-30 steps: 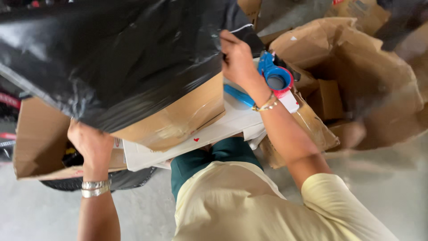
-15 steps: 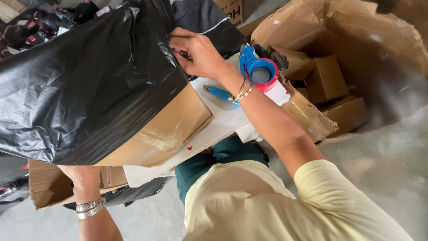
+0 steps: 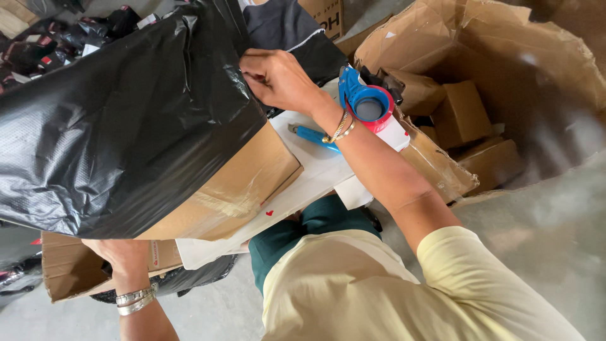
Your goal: The person places a small box into a black plastic bag, tapes the bag closed using a tape dispenser, and applies a shipping label to the package.
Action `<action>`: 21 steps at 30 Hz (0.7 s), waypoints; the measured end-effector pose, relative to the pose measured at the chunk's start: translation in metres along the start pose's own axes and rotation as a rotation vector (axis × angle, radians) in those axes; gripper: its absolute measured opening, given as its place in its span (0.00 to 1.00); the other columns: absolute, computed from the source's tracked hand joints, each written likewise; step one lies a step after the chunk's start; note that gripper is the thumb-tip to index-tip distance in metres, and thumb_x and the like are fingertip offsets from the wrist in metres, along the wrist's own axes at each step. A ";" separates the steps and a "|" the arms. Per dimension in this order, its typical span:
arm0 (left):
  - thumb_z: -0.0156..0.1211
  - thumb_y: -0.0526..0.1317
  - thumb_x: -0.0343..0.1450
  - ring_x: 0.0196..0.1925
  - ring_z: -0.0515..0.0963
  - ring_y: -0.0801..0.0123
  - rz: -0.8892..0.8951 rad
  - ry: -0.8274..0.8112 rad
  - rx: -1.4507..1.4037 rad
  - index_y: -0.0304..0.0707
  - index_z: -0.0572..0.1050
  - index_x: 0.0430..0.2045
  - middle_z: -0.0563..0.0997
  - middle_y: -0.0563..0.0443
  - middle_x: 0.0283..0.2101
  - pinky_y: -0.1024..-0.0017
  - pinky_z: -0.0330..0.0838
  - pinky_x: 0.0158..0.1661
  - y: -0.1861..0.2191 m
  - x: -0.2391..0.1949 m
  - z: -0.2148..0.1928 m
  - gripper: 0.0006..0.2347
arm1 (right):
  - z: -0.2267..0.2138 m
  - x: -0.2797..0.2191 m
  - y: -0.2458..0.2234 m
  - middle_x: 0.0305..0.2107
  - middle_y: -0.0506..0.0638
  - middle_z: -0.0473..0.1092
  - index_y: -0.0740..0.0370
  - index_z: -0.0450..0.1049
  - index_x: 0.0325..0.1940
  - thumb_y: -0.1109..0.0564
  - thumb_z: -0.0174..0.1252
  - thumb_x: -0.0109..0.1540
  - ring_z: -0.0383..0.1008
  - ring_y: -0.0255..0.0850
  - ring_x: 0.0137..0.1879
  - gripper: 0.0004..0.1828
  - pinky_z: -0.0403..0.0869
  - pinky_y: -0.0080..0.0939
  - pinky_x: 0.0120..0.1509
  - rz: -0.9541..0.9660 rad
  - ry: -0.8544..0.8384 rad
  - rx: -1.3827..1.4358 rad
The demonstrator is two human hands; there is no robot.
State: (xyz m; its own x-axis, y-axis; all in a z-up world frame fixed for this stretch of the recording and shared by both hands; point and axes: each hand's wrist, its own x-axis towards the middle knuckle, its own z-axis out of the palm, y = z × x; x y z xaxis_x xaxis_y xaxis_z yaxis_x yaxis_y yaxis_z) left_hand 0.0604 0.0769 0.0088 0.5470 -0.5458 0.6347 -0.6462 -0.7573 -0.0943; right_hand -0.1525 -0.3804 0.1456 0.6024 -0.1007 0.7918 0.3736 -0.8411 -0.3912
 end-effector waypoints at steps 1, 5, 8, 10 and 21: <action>0.63 0.53 0.76 0.50 0.75 0.47 0.077 0.085 0.018 0.33 0.75 0.42 0.79 0.41 0.46 0.54 0.65 0.49 0.003 0.000 -0.006 0.18 | 0.000 -0.002 0.000 0.32 0.55 0.71 0.68 0.74 0.40 0.68 0.60 0.61 0.76 0.48 0.34 0.05 0.72 0.44 0.37 0.055 -0.027 0.081; 0.63 0.55 0.74 0.60 0.70 0.39 0.250 0.390 -0.185 0.17 0.62 0.58 0.71 0.27 0.55 0.50 0.63 0.56 0.012 0.001 -0.024 0.33 | -0.011 -0.007 0.002 0.36 0.53 0.75 0.65 0.77 0.44 0.68 0.60 0.54 0.81 0.42 0.39 0.15 0.77 0.37 0.36 0.061 -0.122 0.254; 0.66 0.57 0.70 0.54 0.76 0.45 0.051 0.158 -0.168 0.31 0.69 0.54 0.77 0.39 0.52 0.51 0.65 0.52 -0.003 -0.005 -0.017 0.29 | -0.016 -0.014 -0.004 0.43 0.53 0.77 0.64 0.78 0.53 0.69 0.61 0.56 0.81 0.41 0.43 0.21 0.81 0.39 0.50 -0.056 -0.037 0.381; 0.65 0.56 0.73 0.57 0.76 0.46 0.101 0.217 -0.083 0.29 0.69 0.58 0.77 0.39 0.56 0.53 0.65 0.53 -0.015 -0.009 -0.001 0.28 | -0.018 -0.015 -0.005 0.43 0.53 0.77 0.65 0.78 0.52 0.69 0.61 0.55 0.81 0.41 0.43 0.20 0.79 0.39 0.49 -0.055 -0.007 0.372; 0.65 0.58 0.74 0.55 0.76 0.46 0.235 0.360 0.222 0.29 0.76 0.55 0.77 0.39 0.56 0.53 0.67 0.50 -0.006 -0.002 0.005 0.28 | 0.006 -0.008 -0.006 0.38 0.51 0.74 0.64 0.79 0.45 0.65 0.64 0.60 0.78 0.44 0.36 0.09 0.76 0.39 0.39 -0.037 0.171 0.062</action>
